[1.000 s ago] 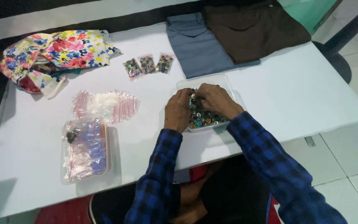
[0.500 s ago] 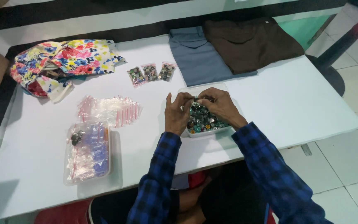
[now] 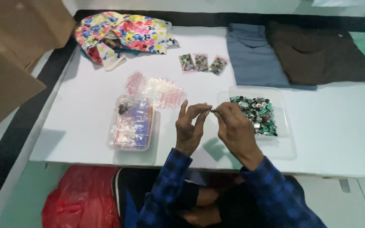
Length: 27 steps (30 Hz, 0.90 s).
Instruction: Picking up small buttons from a tray and placing them into small plastic zip-lock bags.
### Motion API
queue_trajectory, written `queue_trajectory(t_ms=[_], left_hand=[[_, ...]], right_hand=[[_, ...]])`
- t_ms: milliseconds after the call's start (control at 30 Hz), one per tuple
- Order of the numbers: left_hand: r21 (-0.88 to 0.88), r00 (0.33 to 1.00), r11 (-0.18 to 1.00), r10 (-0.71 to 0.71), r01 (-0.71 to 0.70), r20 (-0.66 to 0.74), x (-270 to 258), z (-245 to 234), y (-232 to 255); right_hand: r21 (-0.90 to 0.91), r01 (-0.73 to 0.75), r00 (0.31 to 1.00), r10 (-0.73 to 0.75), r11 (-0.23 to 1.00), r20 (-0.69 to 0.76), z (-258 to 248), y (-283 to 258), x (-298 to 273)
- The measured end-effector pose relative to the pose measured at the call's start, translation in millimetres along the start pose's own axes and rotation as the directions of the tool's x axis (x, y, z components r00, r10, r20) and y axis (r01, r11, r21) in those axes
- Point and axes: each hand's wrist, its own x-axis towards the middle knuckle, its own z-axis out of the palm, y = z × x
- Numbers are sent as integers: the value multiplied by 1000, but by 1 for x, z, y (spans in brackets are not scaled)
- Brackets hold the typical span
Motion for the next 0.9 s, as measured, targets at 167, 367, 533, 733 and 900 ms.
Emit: queue_trajectory(t_ms=[167,367,533,733,900], left_hand=[[117,997,990,-71,74,-24,-29,-38,-38],[365,982,918,-183,158,35,-47,-41,-90],[448,966,873,-247,190,72,-49,-37,-97],[418,960,887,-261,195,105,-52,-40,-95],[418,975,893,-212,165,68,-51,-37,-96]], right_hand=[[2,-61,995,60,998,74,49,-34,-23],[-30,-180,975,182,983,131,102,-9,-46],[15,-261,960,257,965,110,110,-2,-49],[35,-283,953,277,958,125,112,4,-49],[141,-394,912,368,908,181,104,-2,-42]])
